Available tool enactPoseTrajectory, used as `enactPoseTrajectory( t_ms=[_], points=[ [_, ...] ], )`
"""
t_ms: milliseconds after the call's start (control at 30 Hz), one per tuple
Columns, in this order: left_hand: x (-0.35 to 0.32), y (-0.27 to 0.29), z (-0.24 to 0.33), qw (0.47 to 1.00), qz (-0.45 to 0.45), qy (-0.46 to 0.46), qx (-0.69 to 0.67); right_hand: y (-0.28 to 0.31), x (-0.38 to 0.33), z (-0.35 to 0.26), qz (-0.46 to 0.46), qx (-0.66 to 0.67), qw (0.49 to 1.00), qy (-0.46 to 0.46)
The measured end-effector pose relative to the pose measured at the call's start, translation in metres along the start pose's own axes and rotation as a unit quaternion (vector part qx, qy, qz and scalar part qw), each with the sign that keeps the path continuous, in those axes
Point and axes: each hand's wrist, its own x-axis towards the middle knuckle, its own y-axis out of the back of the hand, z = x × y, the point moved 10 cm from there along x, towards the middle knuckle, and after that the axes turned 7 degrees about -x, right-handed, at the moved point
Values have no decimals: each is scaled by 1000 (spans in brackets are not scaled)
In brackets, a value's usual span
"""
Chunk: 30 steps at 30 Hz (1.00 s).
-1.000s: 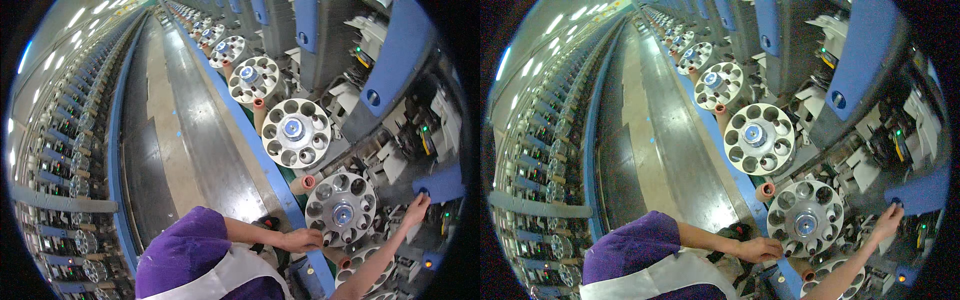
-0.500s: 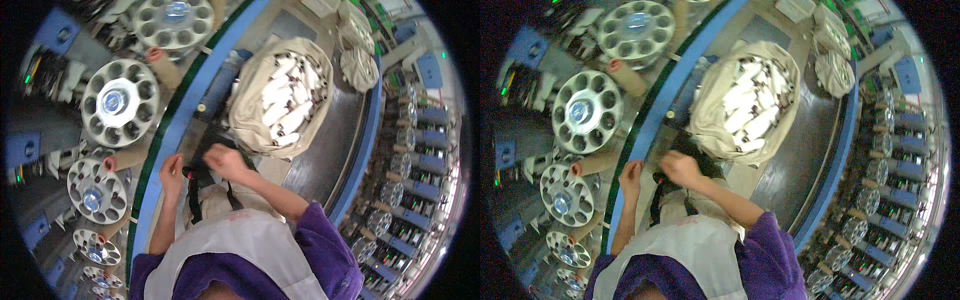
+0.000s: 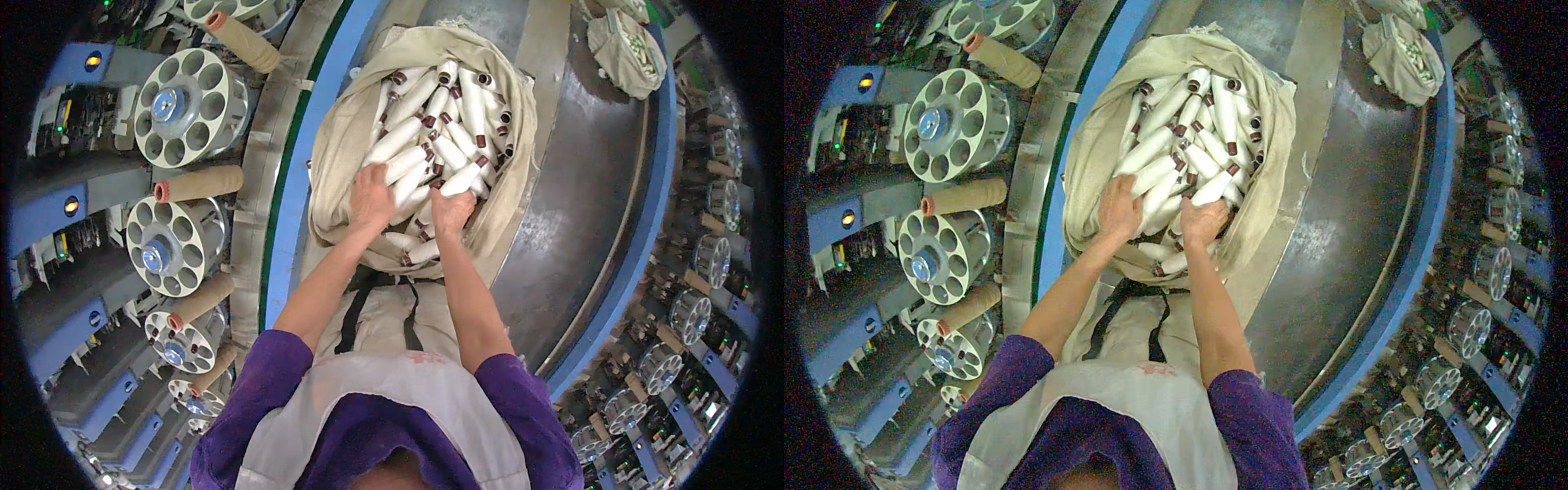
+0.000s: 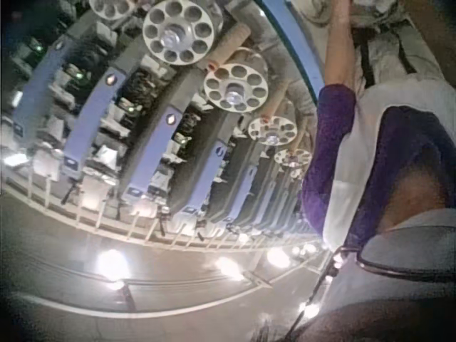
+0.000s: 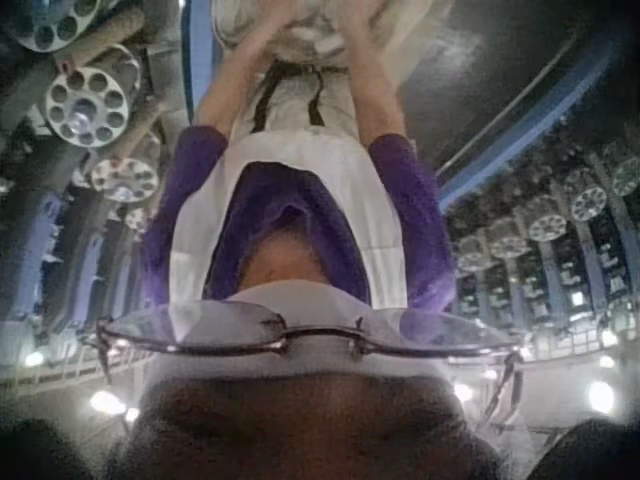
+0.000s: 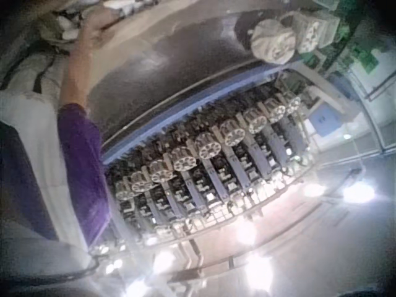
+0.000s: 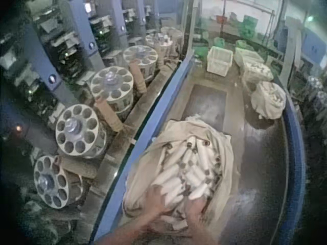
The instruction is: The person repeatedly picks white spools from a sack and places them into slots on rotating circular holders attached to textile machines. The person also handles empty brown cardboard tubes, placing them into machine slots. The work continues along a row of machines in a factory setting.
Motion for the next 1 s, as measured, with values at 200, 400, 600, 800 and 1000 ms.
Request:
enactPoseTrajectory(
  t_ms=[200, 400, 600, 800, 1000],
  points=[
    [-5, -8, -30, 978, -69, 5, 197, 25, -10, -23, -167, 393, 900, 91],
    [-5, 38, -27, 976, -107, 49, -184, 101, 23, -30, -195, 483, 852, 55],
    [8, 152, -17, 738, 28, 67, -670, 81, 34, -146, -313, 187, 860, 356],
    [-8, 27, 19, 974, -182, 99, -95, -20, -25, -207, -229, -365, 583, 689],
    [22, -66, 49, 975, -162, -31, 151, 72, 47, -171, -337, -252, 758, 498]
  ],
)
